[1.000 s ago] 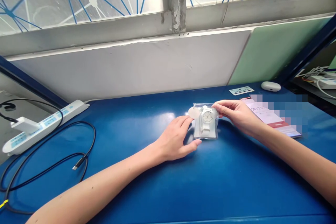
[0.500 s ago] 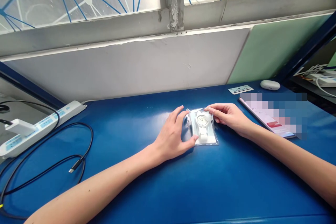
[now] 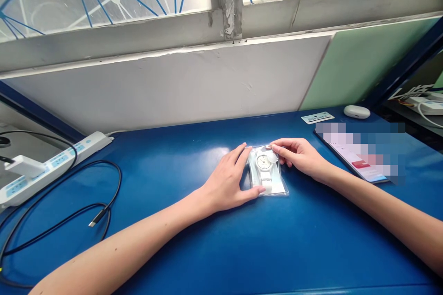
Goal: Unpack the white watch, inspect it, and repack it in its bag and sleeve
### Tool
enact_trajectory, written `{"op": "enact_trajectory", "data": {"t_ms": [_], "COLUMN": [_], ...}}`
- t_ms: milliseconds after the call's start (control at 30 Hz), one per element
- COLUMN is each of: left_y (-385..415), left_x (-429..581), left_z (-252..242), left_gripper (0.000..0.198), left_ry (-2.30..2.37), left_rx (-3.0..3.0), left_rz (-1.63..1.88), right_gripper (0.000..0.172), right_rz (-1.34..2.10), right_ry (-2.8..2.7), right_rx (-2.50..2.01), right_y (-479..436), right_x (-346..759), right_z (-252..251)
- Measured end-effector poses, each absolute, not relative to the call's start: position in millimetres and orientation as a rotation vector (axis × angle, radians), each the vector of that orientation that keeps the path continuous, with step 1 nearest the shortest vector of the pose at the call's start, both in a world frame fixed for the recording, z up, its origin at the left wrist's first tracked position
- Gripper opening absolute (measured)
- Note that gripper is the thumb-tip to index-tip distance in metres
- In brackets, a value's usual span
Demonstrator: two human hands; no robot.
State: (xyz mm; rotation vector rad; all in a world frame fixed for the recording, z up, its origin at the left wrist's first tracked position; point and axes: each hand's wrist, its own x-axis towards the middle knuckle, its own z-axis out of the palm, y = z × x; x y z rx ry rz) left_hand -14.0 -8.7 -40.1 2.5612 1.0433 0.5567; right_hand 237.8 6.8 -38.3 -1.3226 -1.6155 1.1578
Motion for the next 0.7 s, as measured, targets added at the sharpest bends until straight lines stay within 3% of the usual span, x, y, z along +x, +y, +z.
{"op": "enact_trajectory", "data": {"t_ms": [300,700], "left_y": [-8.4,-8.5], "left_x": [-12.2,-11.3], "left_z": [-38.3,-39.8], "left_gripper": [0.098,0.088], "left_ry": [1.059,1.11], "left_rx": [2.588,2.613], "left_rz": [0.473,0.612], "right_gripper": [0.029,0.026], "right_rz": [0.641,0.633], "right_ry": [-1.871,-1.885], "right_rx": [-1.471,-1.406], "right_y": [4.7,3.7], "right_x": [235.5,236.6], "right_z": [-46.9,-47.3]}}
